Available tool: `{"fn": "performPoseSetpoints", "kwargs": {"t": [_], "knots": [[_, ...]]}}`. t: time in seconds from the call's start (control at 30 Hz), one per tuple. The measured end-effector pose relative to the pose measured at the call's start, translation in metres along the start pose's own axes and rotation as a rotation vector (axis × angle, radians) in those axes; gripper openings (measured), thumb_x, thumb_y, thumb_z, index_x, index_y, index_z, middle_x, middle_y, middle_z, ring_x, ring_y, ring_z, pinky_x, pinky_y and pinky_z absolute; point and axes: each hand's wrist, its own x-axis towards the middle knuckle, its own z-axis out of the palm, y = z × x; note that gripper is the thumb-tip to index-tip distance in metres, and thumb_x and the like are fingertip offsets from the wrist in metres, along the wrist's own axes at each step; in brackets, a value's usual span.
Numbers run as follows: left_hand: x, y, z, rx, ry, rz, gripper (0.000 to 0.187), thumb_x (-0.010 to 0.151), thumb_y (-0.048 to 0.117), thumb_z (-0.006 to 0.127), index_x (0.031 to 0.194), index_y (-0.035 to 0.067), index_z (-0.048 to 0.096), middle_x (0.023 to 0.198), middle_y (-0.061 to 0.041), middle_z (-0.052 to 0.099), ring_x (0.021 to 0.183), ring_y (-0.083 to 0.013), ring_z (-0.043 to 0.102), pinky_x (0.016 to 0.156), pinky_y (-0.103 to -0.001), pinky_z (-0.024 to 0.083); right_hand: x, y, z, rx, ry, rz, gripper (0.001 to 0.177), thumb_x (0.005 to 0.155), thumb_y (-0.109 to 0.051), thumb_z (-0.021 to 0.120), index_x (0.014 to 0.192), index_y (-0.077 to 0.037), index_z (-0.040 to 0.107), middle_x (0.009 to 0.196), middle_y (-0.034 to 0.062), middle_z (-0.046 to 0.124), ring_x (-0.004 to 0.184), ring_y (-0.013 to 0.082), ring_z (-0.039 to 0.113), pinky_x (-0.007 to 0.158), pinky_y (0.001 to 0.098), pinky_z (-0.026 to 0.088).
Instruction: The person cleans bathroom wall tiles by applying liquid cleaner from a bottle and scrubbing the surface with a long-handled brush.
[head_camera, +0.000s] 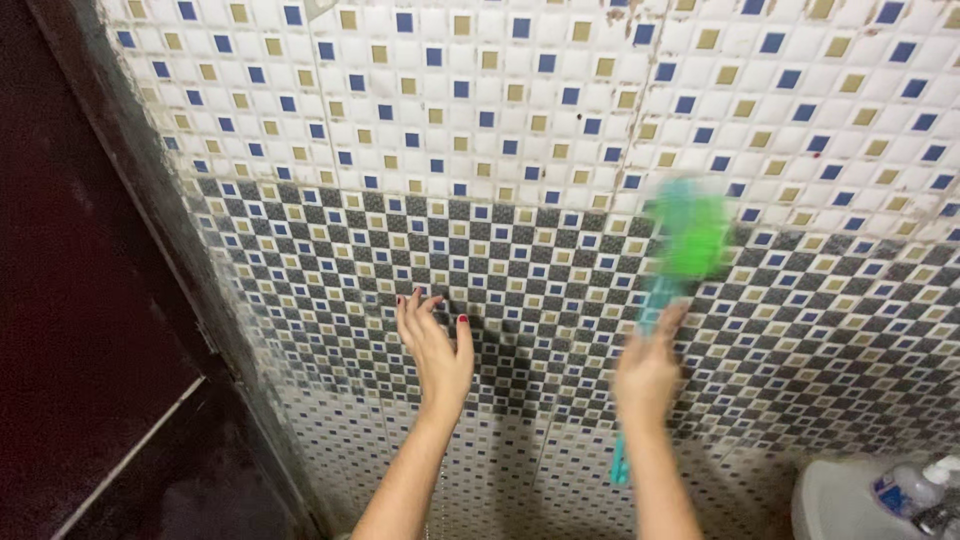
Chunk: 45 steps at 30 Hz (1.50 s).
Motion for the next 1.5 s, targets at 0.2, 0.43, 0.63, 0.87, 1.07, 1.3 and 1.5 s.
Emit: {"fn": "performPoseSetpoints", "kwargs": {"t": [0.2, 0.43, 0.63, 0.87, 1.07, 1.3, 1.5], "knots": [[-0.015, 0.025, 0.008, 0.001, -0.027, -0.024, 0.043, 0.093, 0.013, 0.063, 0.130, -0.004, 0.049, 0.152, -0.029, 0.037, 0.149, -0.0496, 0.022, 0.120, -0.060, 0.021, -0.034, 0.000, 0.039, -0.643, -0.113, -0.603, 0.072, 0.100, -0.059, 0.045, 0.162, -0.032, 0.021, 0.075, 0.0080, 0.065, 0.045, 0.0220, 0.059, 0.039, 0.0384, 0.050], [-0.024, 0.025, -0.006, 0.046, -0.028, -0.028, 0.044, 0.093, 0.013, 0.062, 0.131, -0.006, 0.049, 0.153, -0.031, 0.036, 0.148, -0.0494, 0.022, 0.119, -0.059, 0.022, 0.013, 0.028, -0.023, -0.211, 0.104, -0.104, 0.072, 0.110, -0.039, 0.048, 0.172, -0.025, 0.013, 0.070, 0.0124, 0.063, 0.054, 0.0267, 0.061, 0.047, 0.0427, 0.051], [-0.026, 0.021, -0.009, 0.035, -0.017, -0.069, 0.041, 0.095, 0.013, 0.060, 0.130, -0.005, 0.049, 0.152, -0.029, 0.038, 0.150, -0.0475, 0.024, 0.122, -0.057, 0.021, -0.039, -0.018, 0.058, -0.465, -0.226, -0.611, 0.077, 0.097, -0.051, 0.051, 0.162, -0.029, 0.017, 0.071, 0.0115, 0.062, 0.042, 0.0224, 0.057, 0.034, 0.0379, 0.049], [-0.017, 0.002, -0.031, 0.017, -0.023, -0.015, 0.040, 0.096, 0.014, 0.057, 0.130, -0.006, 0.048, 0.154, -0.030, 0.035, 0.150, -0.0485, 0.021, 0.120, -0.058, 0.020, 0.002, -0.029, 0.013, -0.375, -0.016, -0.450, 0.078, 0.100, -0.047, 0.055, 0.166, -0.024, 0.020, 0.076, 0.0176, 0.064, 0.050, 0.0285, 0.060, 0.042, 0.0417, 0.050], [0.003, -0.027, -0.049, 0.057, -0.026, -0.056, 0.041, 0.097, 0.015, 0.058, 0.130, -0.006, 0.048, 0.153, -0.029, 0.036, 0.150, -0.0481, 0.021, 0.120, -0.059, 0.020, 0.050, -0.091, 0.019, -0.297, 0.208, -0.582, 0.077, 0.107, -0.039, 0.061, 0.170, -0.020, 0.021, 0.083, 0.0197, 0.064, 0.062, 0.0353, 0.062, 0.054, 0.0476, 0.052], [0.042, -0.030, -0.057, 0.006, -0.056, 0.051, 0.048, 0.098, 0.016, 0.058, 0.138, -0.007, 0.045, 0.150, -0.028, 0.042, 0.147, -0.0492, 0.028, 0.120, -0.057, 0.024, 0.007, -0.110, 0.045, -0.604, 0.067, -0.829, 0.079, 0.095, -0.053, 0.061, 0.162, -0.032, 0.025, 0.074, 0.0156, 0.060, 0.045, 0.0281, 0.059, 0.037, 0.0442, 0.050], [0.053, -0.032, -0.070, -0.060, -0.091, 0.103, 0.046, 0.097, 0.015, 0.058, 0.136, -0.005, 0.046, 0.151, -0.029, 0.041, 0.148, -0.0480, 0.029, 0.121, -0.056, 0.024, 0.032, -0.116, 0.001, -0.267, 0.174, -0.474, 0.071, 0.113, -0.038, 0.054, 0.173, -0.017, 0.023, 0.078, 0.0165, 0.063, 0.061, 0.0356, 0.062, 0.051, 0.0475, 0.048]]}}
